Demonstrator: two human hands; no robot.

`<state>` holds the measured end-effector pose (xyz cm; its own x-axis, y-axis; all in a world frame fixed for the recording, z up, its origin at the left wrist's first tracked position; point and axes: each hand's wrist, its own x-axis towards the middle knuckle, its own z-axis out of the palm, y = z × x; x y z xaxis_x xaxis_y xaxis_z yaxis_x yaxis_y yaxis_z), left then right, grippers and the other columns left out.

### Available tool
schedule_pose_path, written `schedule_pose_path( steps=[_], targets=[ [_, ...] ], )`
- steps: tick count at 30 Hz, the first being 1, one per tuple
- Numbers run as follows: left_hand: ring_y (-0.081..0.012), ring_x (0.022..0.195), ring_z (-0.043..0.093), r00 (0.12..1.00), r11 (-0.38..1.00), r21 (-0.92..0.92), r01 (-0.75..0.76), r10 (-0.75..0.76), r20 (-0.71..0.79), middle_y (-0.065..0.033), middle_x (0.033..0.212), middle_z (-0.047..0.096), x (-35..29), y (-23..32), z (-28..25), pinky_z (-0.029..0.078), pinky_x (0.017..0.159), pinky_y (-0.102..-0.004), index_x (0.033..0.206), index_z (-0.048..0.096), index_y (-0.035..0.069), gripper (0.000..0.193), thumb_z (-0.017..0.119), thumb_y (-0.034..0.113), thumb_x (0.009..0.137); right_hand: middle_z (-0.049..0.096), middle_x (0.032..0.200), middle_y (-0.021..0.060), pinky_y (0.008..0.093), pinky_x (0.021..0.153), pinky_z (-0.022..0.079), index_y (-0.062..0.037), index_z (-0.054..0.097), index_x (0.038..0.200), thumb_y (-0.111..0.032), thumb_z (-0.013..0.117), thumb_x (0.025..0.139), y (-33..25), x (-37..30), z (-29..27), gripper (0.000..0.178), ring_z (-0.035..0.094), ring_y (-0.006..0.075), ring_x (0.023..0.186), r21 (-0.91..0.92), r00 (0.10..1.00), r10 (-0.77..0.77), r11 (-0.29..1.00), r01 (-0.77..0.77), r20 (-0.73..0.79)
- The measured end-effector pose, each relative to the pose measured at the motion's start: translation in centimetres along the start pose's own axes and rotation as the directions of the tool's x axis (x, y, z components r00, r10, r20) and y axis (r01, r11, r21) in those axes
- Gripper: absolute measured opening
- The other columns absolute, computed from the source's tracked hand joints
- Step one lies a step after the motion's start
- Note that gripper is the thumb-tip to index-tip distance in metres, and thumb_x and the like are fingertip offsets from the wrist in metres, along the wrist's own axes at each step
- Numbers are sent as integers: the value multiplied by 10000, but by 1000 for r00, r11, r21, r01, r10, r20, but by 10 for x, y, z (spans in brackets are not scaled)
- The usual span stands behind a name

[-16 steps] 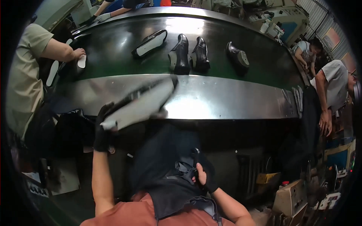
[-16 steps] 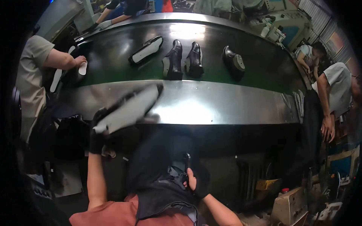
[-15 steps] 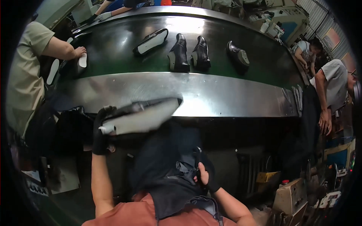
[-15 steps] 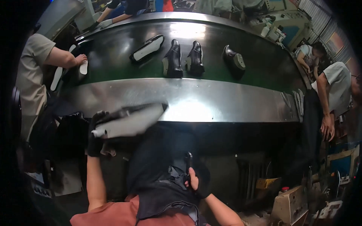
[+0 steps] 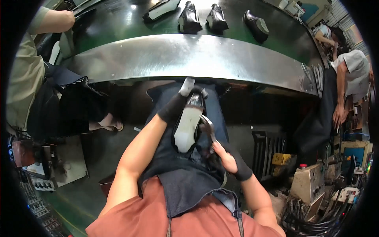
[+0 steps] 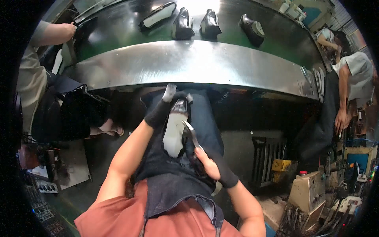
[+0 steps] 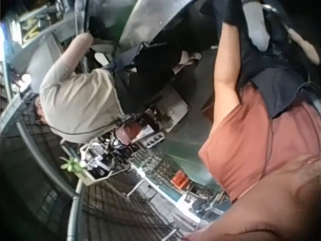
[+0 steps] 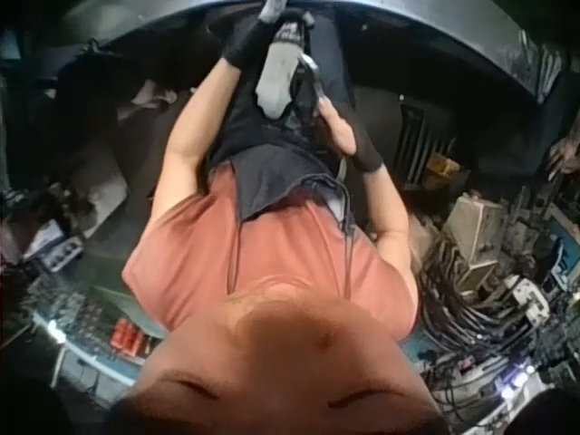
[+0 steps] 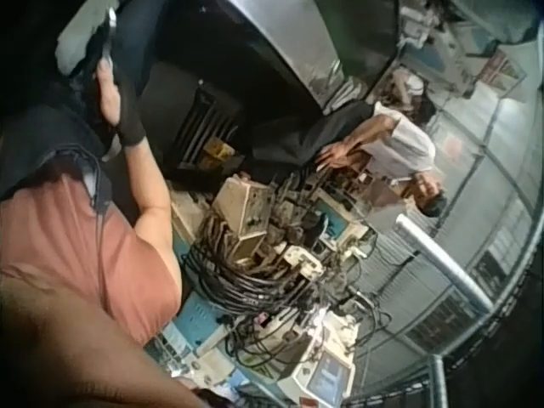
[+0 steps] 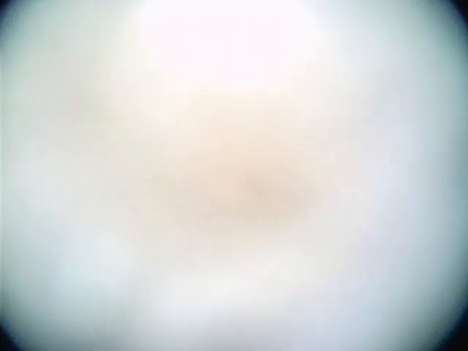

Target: Pull and secure shoe material around a last using pliers on a production line.

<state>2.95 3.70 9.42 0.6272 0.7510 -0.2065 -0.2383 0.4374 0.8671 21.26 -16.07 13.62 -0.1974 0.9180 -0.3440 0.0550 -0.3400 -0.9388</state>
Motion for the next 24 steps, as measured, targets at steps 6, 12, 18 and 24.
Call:
schedule_pose_path(
  steps=[6,12,18,24],
  targets=[
    [-162,960,614,1000,998,68,2,0,-18,-82,1033,649,1,18,20,483,910,-292,1057,662,11,935,219,816,882,656,1131,39,271,956,435,7,600,1245,-386,346,1070,-7,68,-7,500,580,131,1053,282,958,66,948,-147,279],
    [-212,1058,572,914,875,268,-404,400,72,-96,1042,633,-20,-4,6,402,1007,-341,1014,665,17,906,140,750,925,596,658,71,344,587,442,0,606,875,-406,427,1033,-7,41,31,472,571,177,620,-170,998,47,985,-41,32],
    [-276,1222,483,911,839,357,-410,389,133,-144,1222,561,-105,-1,32,328,1092,-403,1245,554,-3,753,517,655,881,579,749,125,413,607,461,-44,601,836,-262,624,892,23,-7,31,226,579,303,651,-481,898,-371,758,440,235],
    [-321,1283,413,952,905,296,-306,296,79,-189,1372,405,-165,-1,70,321,1078,-411,1462,276,18,1090,915,299,624,627,983,103,368,703,525,-48,595,1144,-291,710,798,32,-37,9,438,643,271,914,-537,765,-282,573,619,579]
  ],
)
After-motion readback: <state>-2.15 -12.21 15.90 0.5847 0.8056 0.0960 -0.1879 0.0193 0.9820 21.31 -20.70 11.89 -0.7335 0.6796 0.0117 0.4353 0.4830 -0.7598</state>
